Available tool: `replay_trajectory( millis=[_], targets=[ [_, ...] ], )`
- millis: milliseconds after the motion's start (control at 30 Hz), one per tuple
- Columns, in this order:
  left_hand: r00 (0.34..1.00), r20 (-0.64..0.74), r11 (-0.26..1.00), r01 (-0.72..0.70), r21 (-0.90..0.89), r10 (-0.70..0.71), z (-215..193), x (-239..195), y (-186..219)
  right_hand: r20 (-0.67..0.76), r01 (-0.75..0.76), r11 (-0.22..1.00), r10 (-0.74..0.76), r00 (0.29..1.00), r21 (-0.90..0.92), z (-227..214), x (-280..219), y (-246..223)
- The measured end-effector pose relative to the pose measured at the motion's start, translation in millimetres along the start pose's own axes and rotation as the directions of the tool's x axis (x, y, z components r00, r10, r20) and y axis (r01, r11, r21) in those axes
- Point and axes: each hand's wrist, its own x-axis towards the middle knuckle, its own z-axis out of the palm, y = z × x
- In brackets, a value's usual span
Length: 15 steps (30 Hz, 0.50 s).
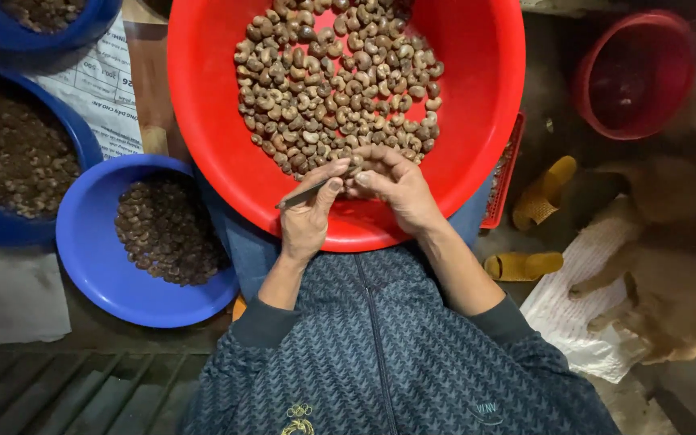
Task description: The person uses a small knife to peel the outer shell off cashew nuts. They pick up each nut from a large red basin, carefully remove the shell, and place the peeled nut into a red basket to the right.
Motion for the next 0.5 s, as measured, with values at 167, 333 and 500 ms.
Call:
replay_trajectory(
  millis=[167,333,500],
  targets=[
    [0.995,-0.03,0.995,0.092,-0.042,-0.093,-3.9,-3.5,-7.4,0.011,0.127,0.967,-0.127,0.992,-0.222,-2.8,-3.4,7.2],
    [0.997,0.038,0.995,0.069,-0.075,-0.066,-4.3,0.6,2.5,0.025,0.171,0.888,-0.177,0.984,-0.427,0.1,-9.6,-8.6],
    [0.996,0.086,1.0,0.027,-0.015,-0.026,-7.4,-5.0,-8.6,0.087,0.229,0.818,-0.217,0.972,-0.528,5.6,-16.8,-22.7]
  ],
)
